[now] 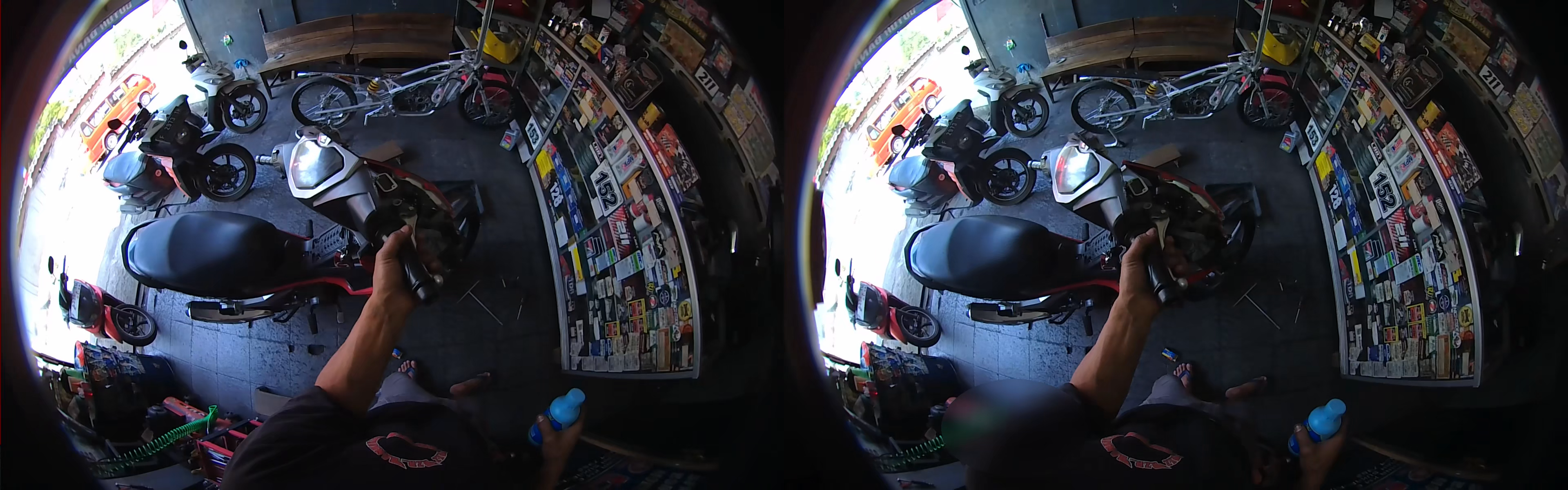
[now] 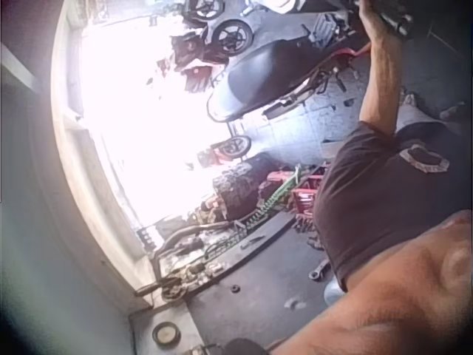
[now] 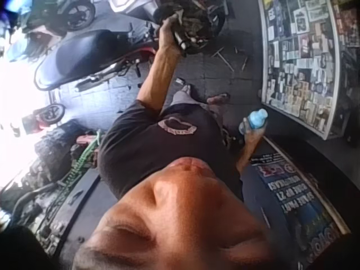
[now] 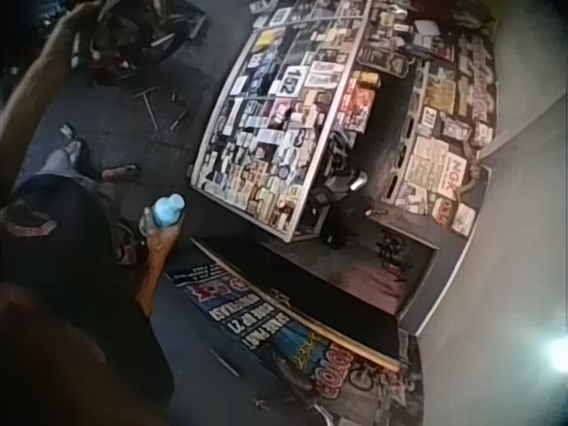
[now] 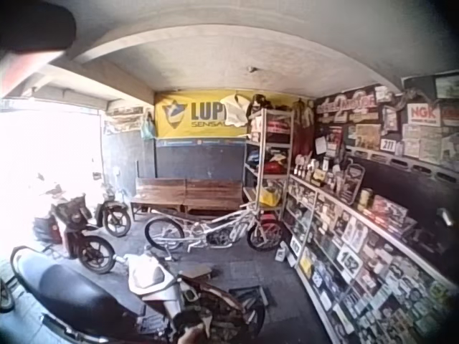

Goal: The person adds brake fluid to the reservoir on the handlebar of a motorcycle and uses a cloth to wipe the area.

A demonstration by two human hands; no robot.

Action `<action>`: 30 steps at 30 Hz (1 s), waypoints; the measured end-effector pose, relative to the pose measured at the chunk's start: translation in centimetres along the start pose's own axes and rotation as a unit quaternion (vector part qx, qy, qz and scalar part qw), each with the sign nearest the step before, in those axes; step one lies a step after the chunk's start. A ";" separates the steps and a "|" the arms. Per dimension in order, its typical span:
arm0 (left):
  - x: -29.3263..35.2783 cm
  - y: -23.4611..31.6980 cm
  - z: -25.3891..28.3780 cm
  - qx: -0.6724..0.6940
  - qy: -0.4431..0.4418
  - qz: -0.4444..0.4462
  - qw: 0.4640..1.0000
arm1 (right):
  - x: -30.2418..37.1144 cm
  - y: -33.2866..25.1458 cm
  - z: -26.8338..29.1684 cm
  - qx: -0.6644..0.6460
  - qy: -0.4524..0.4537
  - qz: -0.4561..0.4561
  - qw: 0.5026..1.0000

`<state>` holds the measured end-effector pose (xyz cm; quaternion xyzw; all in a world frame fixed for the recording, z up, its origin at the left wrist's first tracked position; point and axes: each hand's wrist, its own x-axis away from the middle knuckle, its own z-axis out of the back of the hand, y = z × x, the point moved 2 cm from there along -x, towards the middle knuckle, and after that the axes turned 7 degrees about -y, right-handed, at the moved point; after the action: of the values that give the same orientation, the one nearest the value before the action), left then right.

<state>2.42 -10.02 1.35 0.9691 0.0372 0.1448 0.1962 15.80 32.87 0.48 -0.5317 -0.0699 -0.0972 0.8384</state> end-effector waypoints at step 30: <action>-0.7 -1.0 0.4 0.112 -0.094 0.058 0.988 | -4.0 1.4 -1.2 -0.078 -0.049 0.169 0.981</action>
<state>1.81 -9.28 0.44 0.9948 -0.0213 0.0594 0.0803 12.26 32.76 -2.10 -0.6038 -0.0121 0.0674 0.7942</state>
